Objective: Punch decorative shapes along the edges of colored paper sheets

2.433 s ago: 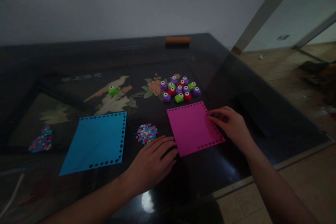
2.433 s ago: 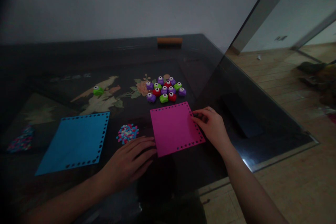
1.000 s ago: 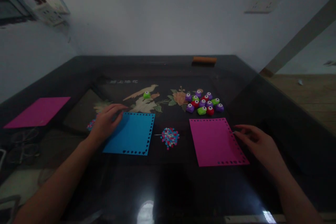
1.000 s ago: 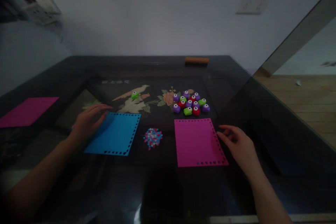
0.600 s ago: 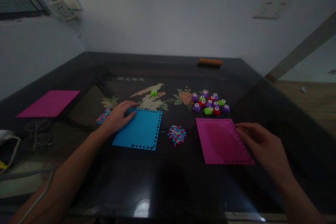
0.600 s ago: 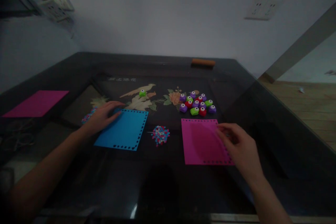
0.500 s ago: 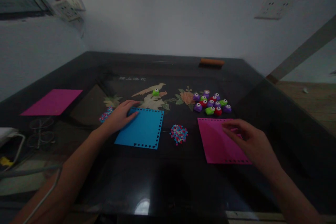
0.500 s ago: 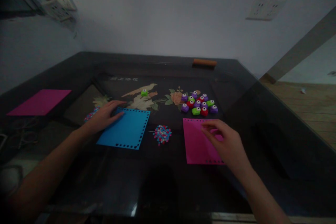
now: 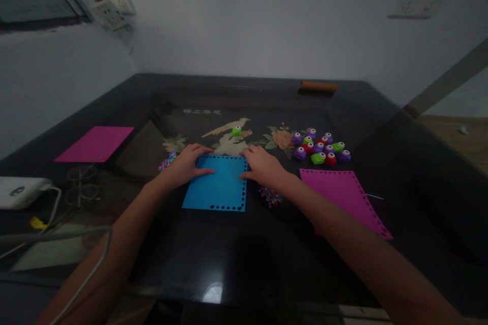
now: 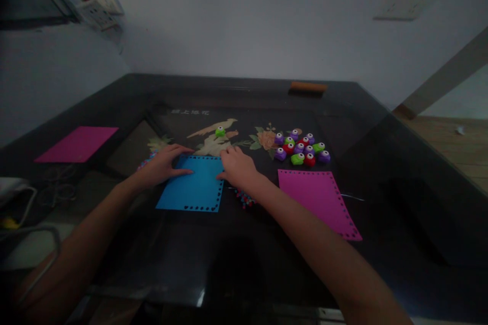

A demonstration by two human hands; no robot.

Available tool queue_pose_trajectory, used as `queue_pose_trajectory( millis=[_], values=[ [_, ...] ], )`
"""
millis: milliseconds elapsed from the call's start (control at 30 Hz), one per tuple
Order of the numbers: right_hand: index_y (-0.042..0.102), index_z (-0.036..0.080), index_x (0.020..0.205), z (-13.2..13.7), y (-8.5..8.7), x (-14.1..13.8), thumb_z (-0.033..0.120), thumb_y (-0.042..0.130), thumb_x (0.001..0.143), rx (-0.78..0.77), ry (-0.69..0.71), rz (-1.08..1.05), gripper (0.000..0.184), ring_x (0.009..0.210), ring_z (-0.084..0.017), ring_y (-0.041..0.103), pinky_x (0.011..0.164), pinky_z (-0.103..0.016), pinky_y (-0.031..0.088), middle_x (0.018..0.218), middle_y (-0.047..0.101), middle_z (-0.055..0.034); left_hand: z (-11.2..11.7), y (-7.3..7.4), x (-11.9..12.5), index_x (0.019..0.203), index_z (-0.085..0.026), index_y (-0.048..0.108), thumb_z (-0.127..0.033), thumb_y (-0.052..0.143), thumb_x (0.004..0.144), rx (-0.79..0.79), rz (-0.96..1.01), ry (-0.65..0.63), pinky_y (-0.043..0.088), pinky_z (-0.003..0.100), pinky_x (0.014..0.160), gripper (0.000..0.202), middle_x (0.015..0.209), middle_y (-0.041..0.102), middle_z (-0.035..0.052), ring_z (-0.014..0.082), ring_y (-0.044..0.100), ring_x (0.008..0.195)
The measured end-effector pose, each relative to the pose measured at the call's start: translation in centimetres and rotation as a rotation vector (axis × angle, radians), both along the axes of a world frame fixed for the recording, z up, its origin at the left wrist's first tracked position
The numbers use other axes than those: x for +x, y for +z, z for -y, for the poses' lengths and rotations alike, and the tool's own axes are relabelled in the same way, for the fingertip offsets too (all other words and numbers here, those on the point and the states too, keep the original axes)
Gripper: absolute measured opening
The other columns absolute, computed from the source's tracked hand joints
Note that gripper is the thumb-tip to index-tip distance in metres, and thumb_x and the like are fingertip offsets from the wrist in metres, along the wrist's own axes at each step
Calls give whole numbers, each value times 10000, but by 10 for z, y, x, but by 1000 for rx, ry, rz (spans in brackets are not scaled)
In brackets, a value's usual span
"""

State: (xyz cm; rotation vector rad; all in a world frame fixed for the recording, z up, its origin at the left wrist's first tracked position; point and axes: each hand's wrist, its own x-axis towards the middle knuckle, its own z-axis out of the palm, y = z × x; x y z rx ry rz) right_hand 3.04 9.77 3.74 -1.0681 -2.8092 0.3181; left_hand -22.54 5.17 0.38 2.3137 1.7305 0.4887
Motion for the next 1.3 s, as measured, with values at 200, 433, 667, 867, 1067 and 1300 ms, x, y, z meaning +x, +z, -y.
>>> queue_pose_trajectory(
  millis=[200,433,667,867,1067,1300],
  values=[
    [582,76,1163,-13,-6,-9,362,812,628,-31,-40,4,649,1101,-356,494,857,-439,460,1162,561,-181,1,1,2,1125,-162,595,-469,705,708,-4,85,11,438,435,911,529,1060,527,89,286,537,1030],
    [588,92,1131,-18,-10,-7,366,810,617,-92,-41,-34,623,1098,-344,486,870,-432,445,1143,541,-174,2,6,5,1016,-187,601,-422,713,693,25,139,14,447,434,902,415,1063,515,73,274,535,1026],
    [581,136,1009,-19,-10,-8,206,768,635,-268,-88,-219,424,1043,-298,518,844,-390,424,1069,585,-131,2,12,0,965,-195,611,-381,630,745,-80,217,85,476,360,780,288,929,651,43,229,606,845],
    [584,150,898,-22,-2,-9,232,675,740,-427,-105,-363,199,759,-176,595,636,-277,448,863,647,-66,5,25,-1,932,-188,645,-428,686,678,-134,392,224,478,276,603,352,814,659,20,191,607,700],
    [626,144,820,-19,1,-8,228,659,746,-981,-56,-637,116,594,-115,548,540,-240,432,706,633,-21,11,37,6,1001,-193,625,-392,734,654,-161,680,405,434,207,460,415,687,621,-9,150,575,581],
    [653,159,680,-18,1,-7,221,690,736,-952,-135,-642,91,593,-122,549,574,-253,451,661,649,-24,10,35,13,1088,-195,612,-336,765,643,-122,940,450,484,213,511,491,759,664,7,150,614,632]
  ],
)
